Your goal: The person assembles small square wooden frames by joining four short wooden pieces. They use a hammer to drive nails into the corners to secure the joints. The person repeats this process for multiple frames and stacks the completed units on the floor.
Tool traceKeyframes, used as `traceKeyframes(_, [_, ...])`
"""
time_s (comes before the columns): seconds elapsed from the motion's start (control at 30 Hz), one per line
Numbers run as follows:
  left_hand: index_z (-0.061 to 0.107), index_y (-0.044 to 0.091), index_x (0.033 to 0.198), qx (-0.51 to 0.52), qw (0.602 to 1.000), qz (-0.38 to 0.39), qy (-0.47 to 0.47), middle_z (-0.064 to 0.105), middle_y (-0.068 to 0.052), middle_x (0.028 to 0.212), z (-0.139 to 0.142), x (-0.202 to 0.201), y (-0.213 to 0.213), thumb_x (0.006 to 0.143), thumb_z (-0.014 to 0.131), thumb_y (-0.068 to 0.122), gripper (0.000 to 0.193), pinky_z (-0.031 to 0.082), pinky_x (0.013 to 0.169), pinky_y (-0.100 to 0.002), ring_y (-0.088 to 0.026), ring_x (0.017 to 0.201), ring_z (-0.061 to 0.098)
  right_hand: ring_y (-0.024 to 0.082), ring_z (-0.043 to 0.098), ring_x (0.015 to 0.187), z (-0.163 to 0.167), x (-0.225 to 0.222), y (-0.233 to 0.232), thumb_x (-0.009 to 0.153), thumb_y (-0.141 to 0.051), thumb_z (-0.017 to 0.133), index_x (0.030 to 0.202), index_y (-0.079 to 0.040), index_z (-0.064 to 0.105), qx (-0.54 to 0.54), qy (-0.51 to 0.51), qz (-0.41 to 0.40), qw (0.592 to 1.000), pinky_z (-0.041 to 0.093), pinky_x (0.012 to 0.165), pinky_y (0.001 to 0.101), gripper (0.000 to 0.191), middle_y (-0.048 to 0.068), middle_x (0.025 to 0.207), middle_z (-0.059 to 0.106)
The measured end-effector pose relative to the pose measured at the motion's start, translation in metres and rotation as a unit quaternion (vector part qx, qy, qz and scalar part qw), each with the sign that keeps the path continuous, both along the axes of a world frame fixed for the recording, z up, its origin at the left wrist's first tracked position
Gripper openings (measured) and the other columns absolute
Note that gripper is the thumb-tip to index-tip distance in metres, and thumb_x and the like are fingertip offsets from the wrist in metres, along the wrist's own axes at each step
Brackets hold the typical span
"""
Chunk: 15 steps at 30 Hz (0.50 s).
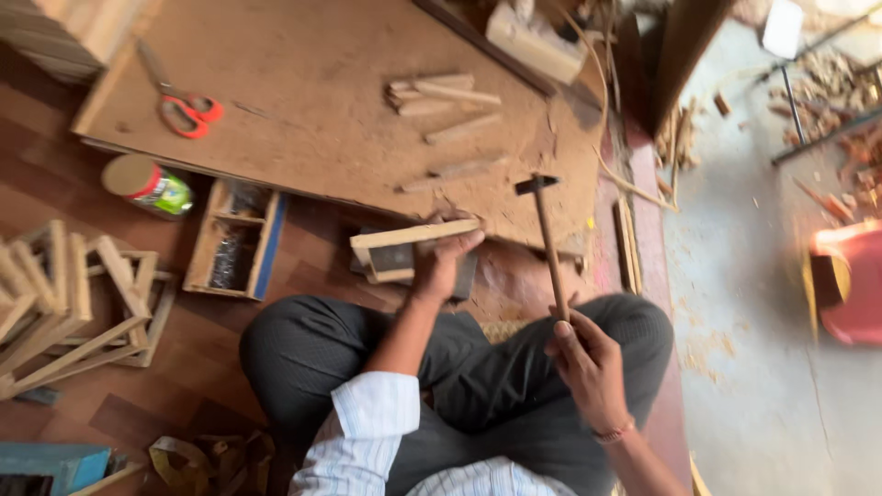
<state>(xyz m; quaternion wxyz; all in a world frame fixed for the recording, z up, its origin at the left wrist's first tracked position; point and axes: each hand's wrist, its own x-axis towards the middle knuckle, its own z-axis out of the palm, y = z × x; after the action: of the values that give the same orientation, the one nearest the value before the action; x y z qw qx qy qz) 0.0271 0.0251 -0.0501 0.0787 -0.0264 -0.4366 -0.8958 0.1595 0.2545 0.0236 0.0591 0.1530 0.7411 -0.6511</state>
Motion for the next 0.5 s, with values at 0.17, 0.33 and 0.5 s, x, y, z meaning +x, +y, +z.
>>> traceKeyframes(0.17, [0.069,0.004,0.129,0.090,0.991,-0.008,-0.104,0.071,-0.001,0.125,0.019,0.007,0.028,0.103,0.063,0.023,0.033,0.055,0.096,-0.027,-0.008,0.108,0.066,0.008,0.041,0.050,-0.059,-0.041,-0.026,0.095,-0.010,0.056,0.128,-0.007,0.065,-0.148,-0.089,-0.027,0.985,0.031,0.043,0.0234,0.035,-0.001,0.071,0.054])
traceKeyframes(0.33, [0.052,-0.006,0.136,-0.416,0.894,0.167,-0.019,0.072,-0.015,0.085,0.075,0.025,-0.041,0.089,0.073,0.039,0.068,0.056,0.062,-0.043,-0.027,0.070,0.068,0.009,0.042,0.062,-0.104,-0.072,-0.035,0.104,-0.020,0.061,0.121,-0.007,0.058,-0.216,-0.140,0.003,0.966,0.034,0.051,0.0254,0.021,0.000,0.081,0.052])
traceKeyframes(0.5, [0.060,0.000,0.121,-0.654,0.693,0.291,-0.084,0.070,-0.023,0.082,0.104,0.037,-0.180,0.079,0.075,0.028,0.052,0.055,0.067,-0.050,-0.040,0.074,0.068,0.011,0.050,0.067,-0.109,-0.071,-0.043,0.102,-0.017,0.058,0.124,-0.006,0.056,-0.197,-0.129,0.025,0.972,0.042,0.056,0.0263,0.025,0.004,0.088,0.058])
